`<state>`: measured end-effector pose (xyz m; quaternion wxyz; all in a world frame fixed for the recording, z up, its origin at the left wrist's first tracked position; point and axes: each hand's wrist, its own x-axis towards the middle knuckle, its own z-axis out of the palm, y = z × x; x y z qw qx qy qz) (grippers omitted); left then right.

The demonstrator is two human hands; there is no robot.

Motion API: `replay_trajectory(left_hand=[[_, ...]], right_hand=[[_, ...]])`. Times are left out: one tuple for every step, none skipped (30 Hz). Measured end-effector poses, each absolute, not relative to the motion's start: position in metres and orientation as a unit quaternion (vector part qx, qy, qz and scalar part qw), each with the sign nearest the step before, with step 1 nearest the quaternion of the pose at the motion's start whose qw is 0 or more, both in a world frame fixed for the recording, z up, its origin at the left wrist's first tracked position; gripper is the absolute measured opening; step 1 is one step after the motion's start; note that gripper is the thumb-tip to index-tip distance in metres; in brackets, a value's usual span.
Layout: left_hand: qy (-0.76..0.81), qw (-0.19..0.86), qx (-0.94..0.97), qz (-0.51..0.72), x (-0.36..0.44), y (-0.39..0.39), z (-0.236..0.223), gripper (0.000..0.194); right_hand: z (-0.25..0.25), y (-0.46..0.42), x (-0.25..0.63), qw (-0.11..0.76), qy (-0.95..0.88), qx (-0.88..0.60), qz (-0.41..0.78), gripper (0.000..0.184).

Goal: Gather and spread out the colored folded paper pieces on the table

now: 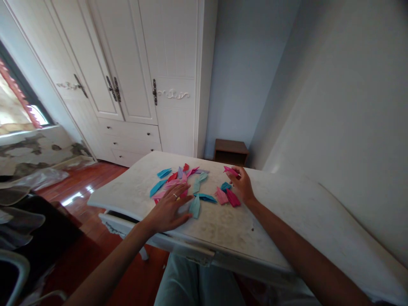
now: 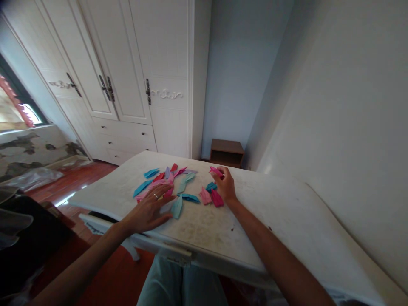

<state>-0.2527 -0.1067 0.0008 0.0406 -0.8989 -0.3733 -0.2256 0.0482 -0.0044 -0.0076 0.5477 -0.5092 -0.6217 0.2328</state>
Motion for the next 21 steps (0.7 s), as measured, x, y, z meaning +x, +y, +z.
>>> replay_trajectory(left_hand=[[-0.373, 0.048, -0.897, -0.233, -0.253, -0.107, 0.002, 0.049], [-0.374, 0.055, -0.893, -0.244, -0.253, -0.107, 0.002, 0.046], [-0.378, 0.062, -0.887, -0.256, -0.254, -0.108, 0.002, 0.043], [-0.385, 0.068, -0.88, -0.271, -0.254, -0.108, 0.002, 0.038], [-0.398, 0.075, -0.868, -0.288, -0.255, -0.108, 0.001, 0.033], [-0.419, 0.081, -0.851, -0.306, -0.256, -0.108, -0.001, 0.029], [-0.446, 0.087, -0.831, -0.322, -0.257, -0.108, -0.003, 0.026], [-0.476, 0.09, -0.809, -0.332, -0.258, -0.107, -0.006, 0.025], [-0.506, 0.091, -0.789, -0.336, -0.259, -0.105, -0.009, 0.026], [-0.533, 0.092, -0.772, -0.333, -0.26, -0.104, -0.012, 0.028], [-0.557, 0.09, -0.759, -0.326, -0.26, -0.102, -0.014, 0.03], [-0.575, 0.086, -0.75, -0.316, -0.26, -0.101, -0.016, 0.033], [-0.589, 0.081, -0.743, -0.307, -0.261, -0.099, -0.017, 0.035], [-0.6, 0.076, -0.737, -0.3, -0.261, -0.097, -0.018, 0.037], [-0.609, 0.069, -0.734, -0.294, -0.261, -0.096, -0.018, 0.038], [-0.614, 0.062, -0.733, -0.287, -0.261, -0.095, -0.018, 0.04], [-0.617, 0.055, -0.733, -0.279, -0.261, -0.094, -0.017, 0.042], [-0.618, 0.05, -0.737, -0.271, -0.262, -0.094, -0.017, 0.044], [-0.616, 0.047, -0.741, -0.263, -0.262, -0.094, -0.016, 0.047], [-0.613, 0.045, -0.747, -0.254, -0.262, -0.094, -0.016, 0.05], [-0.608, 0.043, -0.753, -0.247, -0.262, -0.093, -0.016, 0.052]], right_hand=[[-0.006, 0.005, 0.053, 0.525, -0.63, -0.526, 0.224, 0.048], [-0.005, 0.013, 0.057, 0.502, -0.639, -0.541, 0.216, 0.047], [-0.005, 0.021, 0.061, 0.483, -0.647, -0.552, 0.209, 0.045], [-0.004, 0.027, 0.065, 0.467, -0.656, -0.56, 0.197, 0.042], [-0.003, 0.031, 0.069, 0.452, -0.665, -0.568, 0.174, 0.037], [-0.003, 0.033, 0.071, 0.434, -0.675, -0.578, 0.144, 0.033], [-0.003, 0.035, 0.073, 0.411, -0.688, -0.589, 0.107, 0.031], [-0.004, 0.035, 0.074, 0.384, -0.702, -0.595, 0.072, 0.031], [-0.004, 0.035, 0.073, 0.358, -0.719, -0.594, 0.046, 0.032], [-0.005, 0.034, 0.072, 0.338, -0.738, -0.584, 0.034, 0.034], [-0.006, 0.034, 0.07, 0.326, -0.758, -0.563, 0.036, 0.035], [-0.007, 0.033, 0.066, 0.317, -0.781, -0.537, 0.041, 0.035], [-0.007, 0.032, 0.062, 0.311, -0.802, -0.508, 0.046, 0.035], [-0.007, 0.031, 0.057, 0.305, -0.822, -0.479, 0.048, 0.035], [-0.006, 0.03, 0.052, 0.299, -0.839, -0.451, 0.049, 0.036], [-0.005, 0.03, 0.046, 0.292, -0.855, -0.426, 0.049, 0.037], [-0.004, 0.03, 0.04, 0.284, -0.869, -0.403, 0.049, 0.038], [-0.002, 0.031, 0.033, 0.273, -0.881, -0.384, 0.05, 0.039], [-0.001, 0.033, 0.027, 0.26, -0.892, -0.365, 0.05, 0.041], [0.001, 0.035, 0.022, 0.246, -0.903, -0.348, 0.051, 0.042], [0.002, 0.037, 0.016, 0.232, -0.914, -0.33, 0.051, 0.045]])
